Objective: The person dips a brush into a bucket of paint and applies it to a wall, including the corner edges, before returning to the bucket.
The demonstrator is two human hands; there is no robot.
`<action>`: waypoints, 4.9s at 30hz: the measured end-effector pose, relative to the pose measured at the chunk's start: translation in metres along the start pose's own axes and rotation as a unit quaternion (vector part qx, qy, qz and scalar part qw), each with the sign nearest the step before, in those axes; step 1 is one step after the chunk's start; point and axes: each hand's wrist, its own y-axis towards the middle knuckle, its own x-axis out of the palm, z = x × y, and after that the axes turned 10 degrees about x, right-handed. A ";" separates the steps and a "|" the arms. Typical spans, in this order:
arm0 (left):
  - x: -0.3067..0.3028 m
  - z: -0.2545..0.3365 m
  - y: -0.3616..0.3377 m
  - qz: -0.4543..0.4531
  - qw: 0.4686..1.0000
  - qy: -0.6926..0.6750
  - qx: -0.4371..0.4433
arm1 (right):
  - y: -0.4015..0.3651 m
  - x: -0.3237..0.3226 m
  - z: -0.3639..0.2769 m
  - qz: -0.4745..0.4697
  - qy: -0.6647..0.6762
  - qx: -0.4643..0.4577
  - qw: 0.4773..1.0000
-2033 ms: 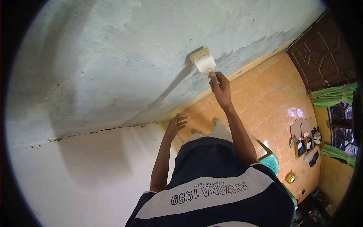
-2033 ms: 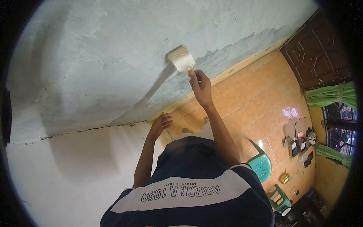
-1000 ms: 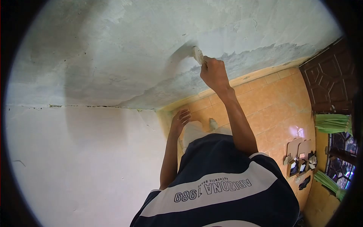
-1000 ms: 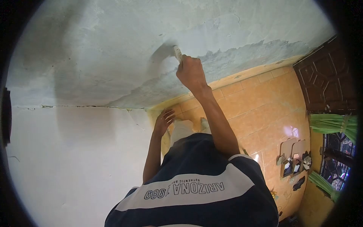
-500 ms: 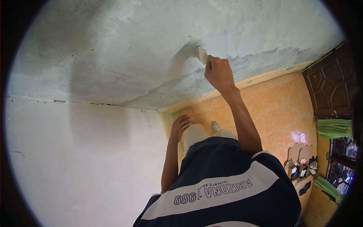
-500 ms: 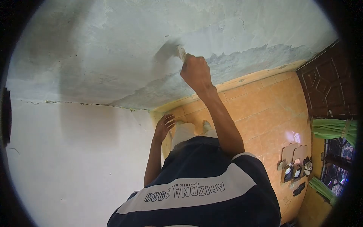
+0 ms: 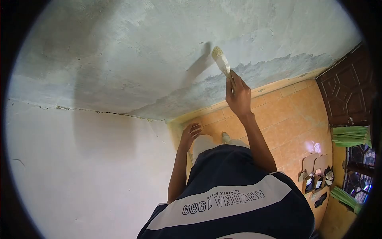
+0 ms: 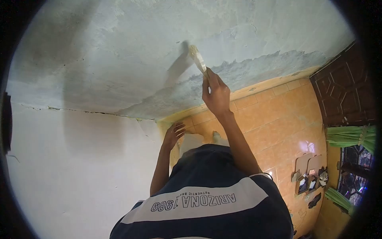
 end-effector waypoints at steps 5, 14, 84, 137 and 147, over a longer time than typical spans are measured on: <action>0.007 0.005 0.004 0.001 1.000 0.016 -0.009 | -0.003 0.041 0.034 0.003 0.004 -0.007 1.000; -0.013 -0.005 -0.007 0.009 1.000 -0.002 0.013 | -0.045 0.051 0.095 -0.139 -0.125 0.078 0.979; -0.011 0.001 0.016 -0.005 0.999 -0.022 -0.031 | 0.005 0.026 0.006 0.043 -0.056 0.000 0.998; -0.007 0.001 0.024 0.003 0.999 -0.024 -0.028 | -0.008 0.041 0.045 -0.224 0.091 0.392 0.888; -0.005 -0.002 0.029 -0.011 0.999 -0.033 -0.031 | 0.032 0.009 -0.029 -0.190 0.174 0.303 0.918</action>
